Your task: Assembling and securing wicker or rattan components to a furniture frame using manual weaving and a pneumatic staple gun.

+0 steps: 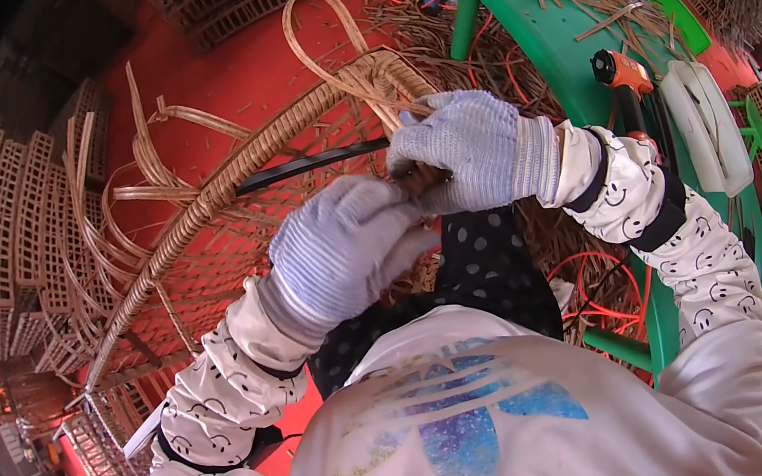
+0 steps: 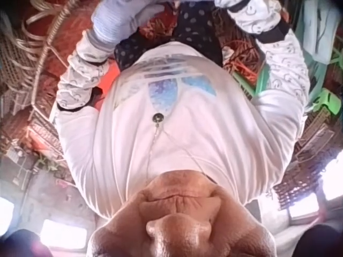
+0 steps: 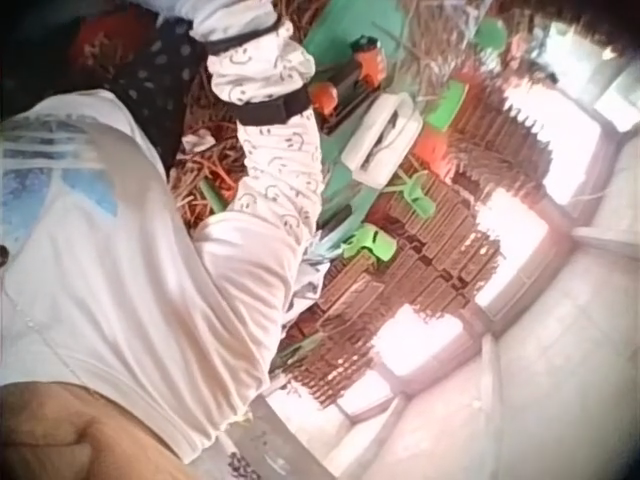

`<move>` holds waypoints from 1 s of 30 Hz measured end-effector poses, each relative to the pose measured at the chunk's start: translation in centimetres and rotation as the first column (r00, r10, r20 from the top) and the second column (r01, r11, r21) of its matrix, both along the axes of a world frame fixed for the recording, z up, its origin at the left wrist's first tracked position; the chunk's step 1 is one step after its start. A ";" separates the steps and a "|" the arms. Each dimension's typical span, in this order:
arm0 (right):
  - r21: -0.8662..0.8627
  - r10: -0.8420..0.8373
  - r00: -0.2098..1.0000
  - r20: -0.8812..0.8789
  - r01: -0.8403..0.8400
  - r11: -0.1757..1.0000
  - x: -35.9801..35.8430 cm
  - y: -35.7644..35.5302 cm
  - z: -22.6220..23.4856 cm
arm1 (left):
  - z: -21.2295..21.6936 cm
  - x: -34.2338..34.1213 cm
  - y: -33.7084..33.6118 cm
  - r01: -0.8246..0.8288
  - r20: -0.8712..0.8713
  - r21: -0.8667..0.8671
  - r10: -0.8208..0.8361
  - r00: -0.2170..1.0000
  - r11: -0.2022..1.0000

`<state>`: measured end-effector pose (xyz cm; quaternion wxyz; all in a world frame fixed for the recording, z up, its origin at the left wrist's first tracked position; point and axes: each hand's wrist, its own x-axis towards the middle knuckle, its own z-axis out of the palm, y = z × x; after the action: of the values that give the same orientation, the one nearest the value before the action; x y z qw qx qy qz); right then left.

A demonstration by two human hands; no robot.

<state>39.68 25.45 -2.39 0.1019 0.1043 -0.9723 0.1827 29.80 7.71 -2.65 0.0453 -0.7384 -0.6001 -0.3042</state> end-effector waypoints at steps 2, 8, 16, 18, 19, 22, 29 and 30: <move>0.010 -0.005 0.999 0.036 0.005 1.000 0.0 -0.1 0.2 | 0.1 -0.3 0.4 -0.037 0.035 -0.068 0.040 0.999 0.997; 0.045 -0.086 0.995 0.047 0.084 0.995 -0.3 -0.3 0.9 | 0.2 -0.1 1.2 -0.148 0.494 -0.379 0.335 0.802 0.913; 0.293 -0.138 0.922 0.363 0.028 0.956 -2.2 0.4 4.3 | 0.0 -1.3 1.7 0.041 0.360 -0.299 0.073 0.930 0.953; 0.323 -0.150 0.905 0.399 0.014 0.946 -2.4 0.5 4.1 | 0.0 -1.7 1.8 0.124 0.432 -0.342 0.039 0.901 0.932; 0.300 -0.145 0.904 0.403 0.020 0.954 -2.3 0.5 3.7 | 0.1 -1.9 1.8 0.144 0.475 -0.444 0.096 0.875 0.885; 0.235 -0.128 0.976 0.177 0.085 0.968 -0.9 0.8 3.3 | 0.2 -2.3 2.0 0.177 0.484 -0.533 0.127 0.866 0.827; -0.834 -0.619 0.718 -0.317 0.100 0.543 12.9 13.7 5.2 | 0.3 -2.0 2.4 0.189 0.550 -0.529 0.165 0.818 0.828; -0.438 -0.664 0.614 -0.426 0.502 0.746 15.0 16.6 4.7 | 0.4 -1.9 2.5 0.157 0.556 -0.603 0.271 0.786 0.782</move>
<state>54.71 42.03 2.27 0.4484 -0.1877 -0.8421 0.2334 27.88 10.18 -2.21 -0.3882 -0.5506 -0.6701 -0.3115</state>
